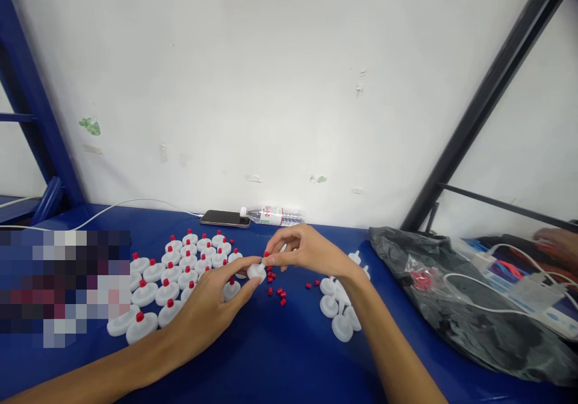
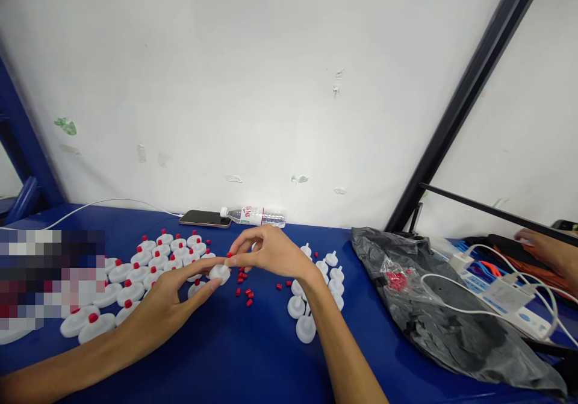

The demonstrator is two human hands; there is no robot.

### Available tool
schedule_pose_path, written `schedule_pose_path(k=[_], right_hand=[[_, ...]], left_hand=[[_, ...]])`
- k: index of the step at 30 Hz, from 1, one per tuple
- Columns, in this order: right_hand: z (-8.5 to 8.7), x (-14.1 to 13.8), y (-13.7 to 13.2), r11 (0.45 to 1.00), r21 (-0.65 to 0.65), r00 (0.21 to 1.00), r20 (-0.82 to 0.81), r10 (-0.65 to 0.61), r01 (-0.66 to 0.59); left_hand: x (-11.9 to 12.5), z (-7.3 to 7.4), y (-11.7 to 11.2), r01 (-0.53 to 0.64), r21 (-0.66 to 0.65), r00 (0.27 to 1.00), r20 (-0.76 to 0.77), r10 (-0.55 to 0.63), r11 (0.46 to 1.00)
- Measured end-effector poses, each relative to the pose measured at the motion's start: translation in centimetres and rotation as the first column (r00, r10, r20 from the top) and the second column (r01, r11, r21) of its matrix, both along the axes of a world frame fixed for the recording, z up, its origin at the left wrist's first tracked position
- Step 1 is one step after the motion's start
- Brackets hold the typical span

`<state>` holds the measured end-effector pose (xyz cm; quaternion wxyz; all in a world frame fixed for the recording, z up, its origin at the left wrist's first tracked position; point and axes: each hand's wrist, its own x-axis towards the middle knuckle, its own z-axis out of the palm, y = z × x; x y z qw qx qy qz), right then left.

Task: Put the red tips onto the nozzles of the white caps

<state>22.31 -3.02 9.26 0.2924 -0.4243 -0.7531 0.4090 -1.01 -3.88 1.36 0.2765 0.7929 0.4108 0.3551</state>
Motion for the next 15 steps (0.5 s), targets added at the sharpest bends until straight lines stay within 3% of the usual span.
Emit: schedule_pose_path(k=[4, 10, 15], right_hand=[[-0.2, -0.4, 0.1, 1.0, -0.011, 0.997, -0.069, 0.019, -0.02], [-0.5, -0.8, 0.3, 0.996, -0.086, 0.982, -0.19, -0.002, -0.015], [-1.3, -1.8, 0.6, 1.0, 0.021, 0.981, -0.194, 0.014, -0.011]], left_hand=[[0.0, 0.1, -0.2, 0.028, -0.042, 0.996, 0.088, -0.024, 0.999], [0.0, 0.7, -0.4, 0.158, -0.232, 0.922, 0.382, -0.06, 0.96], [-0.4, 0.5, 0.2, 0.256, -0.334, 0.863, 0.503, -0.058, 0.907]])
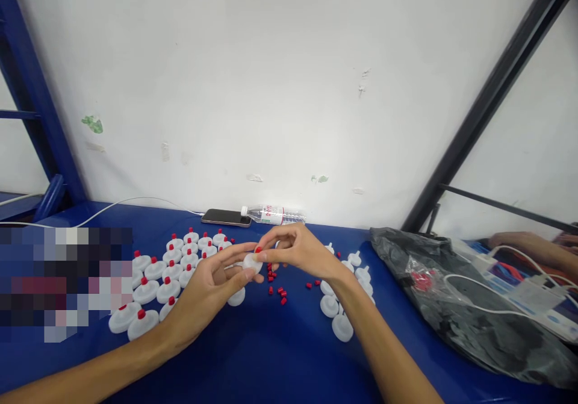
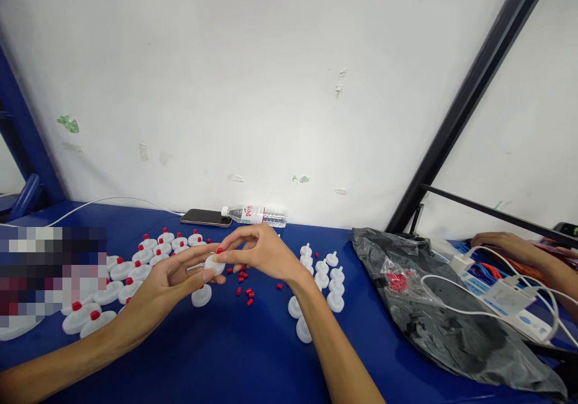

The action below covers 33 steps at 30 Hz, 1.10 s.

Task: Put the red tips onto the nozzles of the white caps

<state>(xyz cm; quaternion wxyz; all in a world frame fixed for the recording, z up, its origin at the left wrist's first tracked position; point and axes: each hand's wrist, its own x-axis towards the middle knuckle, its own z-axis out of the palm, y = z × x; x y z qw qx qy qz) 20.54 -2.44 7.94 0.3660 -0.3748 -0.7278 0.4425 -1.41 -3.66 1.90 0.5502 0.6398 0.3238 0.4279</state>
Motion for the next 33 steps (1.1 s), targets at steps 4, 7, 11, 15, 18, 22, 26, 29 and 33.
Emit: schedule_pose_path(k=[4, 7, 11, 15, 18, 22, 26, 29, 33], right_hand=[[-0.5, -1.0, -0.3, 0.992, 0.113, 0.997, 0.062, -0.055, 0.048], [-0.8, -1.5, -0.4, 0.983, 0.177, 0.994, 0.082, -0.073, 0.058], [-1.1, -1.6, -0.2, 0.979, 0.201, 0.996, 0.07, -0.047, 0.032], [-1.1, -1.5, -0.2, 0.977, 0.215, 0.997, 0.068, -0.03, 0.014], [-1.1, -1.6, -0.3, 0.974, 0.225, 0.998, 0.063, -0.03, 0.015], [-1.1, -1.5, -0.5, 0.972, 0.233, 0.998, 0.045, -0.031, 0.02], [-0.3, -1.2, -0.7, 0.985, 0.168, 0.998, 0.062, 0.013, -0.023], [0.4, -0.6, -0.8, 0.989, 0.144, 0.998, 0.054, -0.034, 0.026], [0.6, 0.3, -0.4, 0.999, 0.038, 0.979, 0.201, -0.042, 0.035]], left_hand=[[-0.2, 0.0, 0.2, 0.056, -0.099, 0.978, 0.206, -0.035, 0.993], [-0.1, 0.2, 0.2, 0.072, -0.128, 0.965, 0.258, -0.037, 0.989], [0.2, 0.4, 0.2, 0.025, -0.084, 0.984, 0.177, -0.01, 0.996], [0.2, 0.6, 0.3, -0.023, -0.062, 0.991, 0.13, 0.03, 0.998], [0.1, 0.7, 0.2, -0.036, -0.044, 0.994, 0.097, 0.04, 0.998], [-0.1, 0.9, 0.1, -0.061, -0.028, 0.997, 0.039, 0.062, 0.998], [-0.2, 1.2, 0.2, -0.137, 0.034, 0.991, 0.009, 0.136, 0.99], [-0.2, 1.4, 0.3, -0.174, 0.119, 0.985, 0.022, 0.173, 0.977], [-0.2, 1.4, -0.3, -0.214, 0.243, 0.975, -0.003, 0.222, 0.946]])
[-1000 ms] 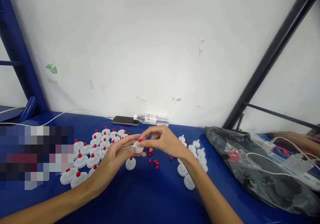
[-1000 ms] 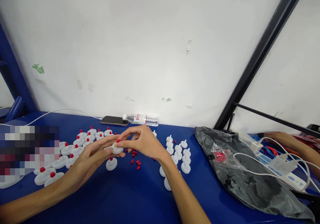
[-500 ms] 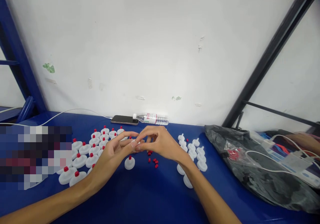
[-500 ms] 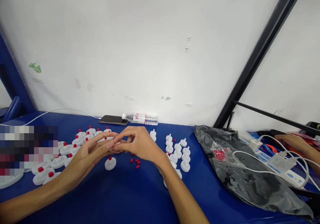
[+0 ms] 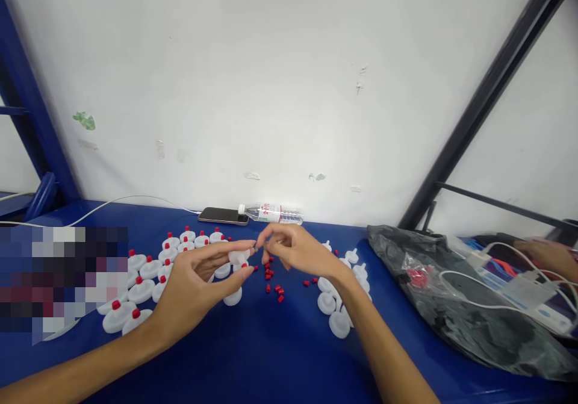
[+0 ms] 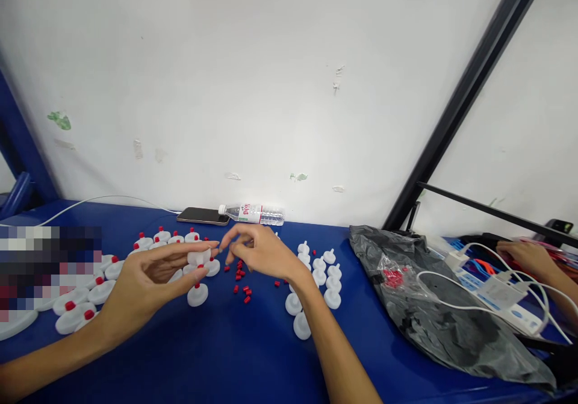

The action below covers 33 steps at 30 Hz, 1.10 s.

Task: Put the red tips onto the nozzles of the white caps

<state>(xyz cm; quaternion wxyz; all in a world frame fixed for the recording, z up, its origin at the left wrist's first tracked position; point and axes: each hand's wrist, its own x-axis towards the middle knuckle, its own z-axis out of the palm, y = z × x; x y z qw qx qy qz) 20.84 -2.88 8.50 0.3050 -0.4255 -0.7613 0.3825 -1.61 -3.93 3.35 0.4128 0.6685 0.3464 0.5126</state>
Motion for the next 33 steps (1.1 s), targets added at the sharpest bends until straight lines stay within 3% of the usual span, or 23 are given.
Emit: schedule_pose_path(k=[3, 6, 11, 13, 15, 16, 18, 20, 22, 26, 33], right_hand=[[-0.8, 0.1, 0.4, 0.983, -0.135, 0.97, 0.193, 0.148, -0.123], [-2.0, -0.6, 0.6, 0.944, -0.208, 0.913, 0.271, 0.306, -0.255], [-2.8, -1.7, 0.6, 0.953, -0.075, 0.91, 0.284, 0.303, -0.294], [-2.2, -1.3, 0.7, 0.974, -0.004, 0.943, 0.249, 0.22, -0.227], [-1.4, -0.4, 0.8, 0.995, 0.104, 0.957, 0.289, -0.021, -0.009], [-1.0, 0.1, 0.9, 0.975, 0.173, 0.926, 0.327, -0.187, 0.136], [-0.6, 1.4, 1.2, 0.866, 0.318, 0.776, 0.395, -0.491, 0.386], [-0.7, 2.5, 1.6, 0.769, 0.39, 0.645, 0.421, -0.638, 0.506], [-1.2, 3.2, 1.9, 0.734, 0.404, 0.574, 0.458, -0.679, 0.546], [-2.3, 3.4, 2.4, 0.747, 0.38, 0.515, 0.551, -0.657, 0.546], [-2.3, 2.8, 2.4, 0.759, 0.357, 0.483, 0.607, -0.631, 0.545]], left_hand=[[0.1, 0.0, -0.7, 0.012, 0.101, 1.0, -0.025, -0.01, 0.995], [0.2, -0.2, -1.2, 0.051, 0.161, 0.998, -0.056, -0.042, 0.986], [0.2, -0.9, -1.5, 0.091, 0.204, 0.989, -0.13, -0.065, 0.975], [0.1, -1.0, -1.6, 0.103, 0.209, 0.984, -0.164, -0.069, 0.972], [0.0, -1.1, -1.6, 0.112, 0.204, 0.98, -0.183, -0.074, 0.973], [0.1, -1.1, -1.5, 0.118, 0.197, 0.979, -0.19, -0.08, 0.973], [0.1, -1.3, -1.4, 0.147, 0.177, 0.971, -0.214, -0.108, 0.973], [0.3, -1.5, -1.4, 0.172, 0.133, 0.955, -0.266, -0.131, 0.976], [0.5, -1.6, -1.6, 0.211, 0.057, 0.92, -0.347, -0.179, 0.976], [0.9, -1.2, -2.2, 0.276, -0.06, 0.834, -0.481, -0.27, 0.959], [0.7, -1.2, -1.7, 0.2, 0.033, 0.794, -0.59, -0.142, 0.979]])
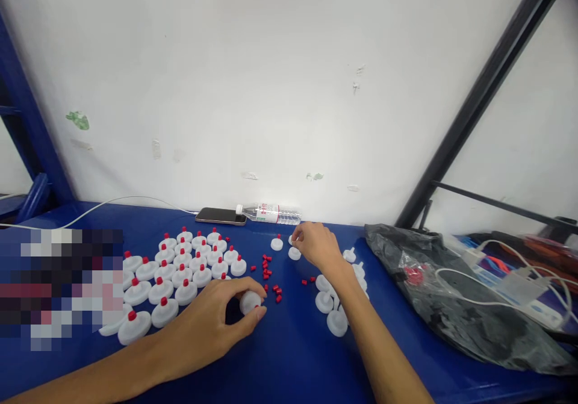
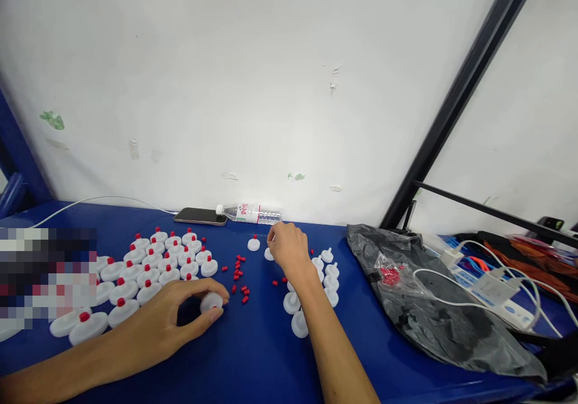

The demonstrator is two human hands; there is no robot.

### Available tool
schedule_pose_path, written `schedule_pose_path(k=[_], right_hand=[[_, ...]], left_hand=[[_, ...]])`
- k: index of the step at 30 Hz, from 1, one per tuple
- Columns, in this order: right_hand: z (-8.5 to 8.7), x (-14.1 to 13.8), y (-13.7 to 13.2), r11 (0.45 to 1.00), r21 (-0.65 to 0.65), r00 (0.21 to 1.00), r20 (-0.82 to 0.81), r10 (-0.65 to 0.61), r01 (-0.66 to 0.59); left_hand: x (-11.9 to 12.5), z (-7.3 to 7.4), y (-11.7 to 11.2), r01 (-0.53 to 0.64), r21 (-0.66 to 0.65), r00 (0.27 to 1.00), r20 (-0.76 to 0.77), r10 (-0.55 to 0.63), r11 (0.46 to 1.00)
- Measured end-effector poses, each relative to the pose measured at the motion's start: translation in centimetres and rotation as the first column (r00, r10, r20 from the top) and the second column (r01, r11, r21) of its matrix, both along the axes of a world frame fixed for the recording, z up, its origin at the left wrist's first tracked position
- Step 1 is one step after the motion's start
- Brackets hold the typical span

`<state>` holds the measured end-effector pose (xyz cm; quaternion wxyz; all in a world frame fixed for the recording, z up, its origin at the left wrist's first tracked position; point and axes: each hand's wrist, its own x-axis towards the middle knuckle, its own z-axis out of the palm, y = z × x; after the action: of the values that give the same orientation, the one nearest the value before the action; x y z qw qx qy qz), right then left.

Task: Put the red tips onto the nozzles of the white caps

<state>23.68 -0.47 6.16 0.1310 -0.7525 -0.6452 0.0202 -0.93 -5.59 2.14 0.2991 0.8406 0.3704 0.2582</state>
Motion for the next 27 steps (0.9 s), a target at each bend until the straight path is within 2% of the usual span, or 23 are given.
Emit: schedule_pose_path(k=[7, 12, 17, 20, 27], right_hand=[[0.2, -0.2, -0.3, 0.995, -0.058, 0.994, -0.074, 0.083, -0.087], [0.5, -0.9, -0.8, 0.963, -0.091, 0.957, -0.167, 0.237, -0.254], [0.5, -1.8, -1.3, 0.91, -0.053, 0.902, -0.171, 0.397, -0.411], [0.2, -2.1, -1.3, 0.872, -0.068, 0.868, -0.162, 0.47, -0.485], [-0.6, -2.4, -0.9, 0.834, -0.093, 0.837, -0.138, 0.53, -0.543]], left_hand=[[0.0, -1.3, 0.9, 0.0, 0.072, 1.0, -0.002, 0.0, 0.997], [-0.1, -1.9, 1.5, -0.005, 0.116, 0.999, 0.034, 0.001, 0.993], [-0.4, -2.8, 2.1, 0.026, 0.166, 0.998, 0.044, -0.034, 0.986], [-0.4, -2.9, 2.3, 0.045, 0.189, 0.998, 0.029, -0.051, 0.981], [-0.2, -2.4, 1.7, 0.043, 0.194, 0.999, -0.023, -0.039, 0.98]])
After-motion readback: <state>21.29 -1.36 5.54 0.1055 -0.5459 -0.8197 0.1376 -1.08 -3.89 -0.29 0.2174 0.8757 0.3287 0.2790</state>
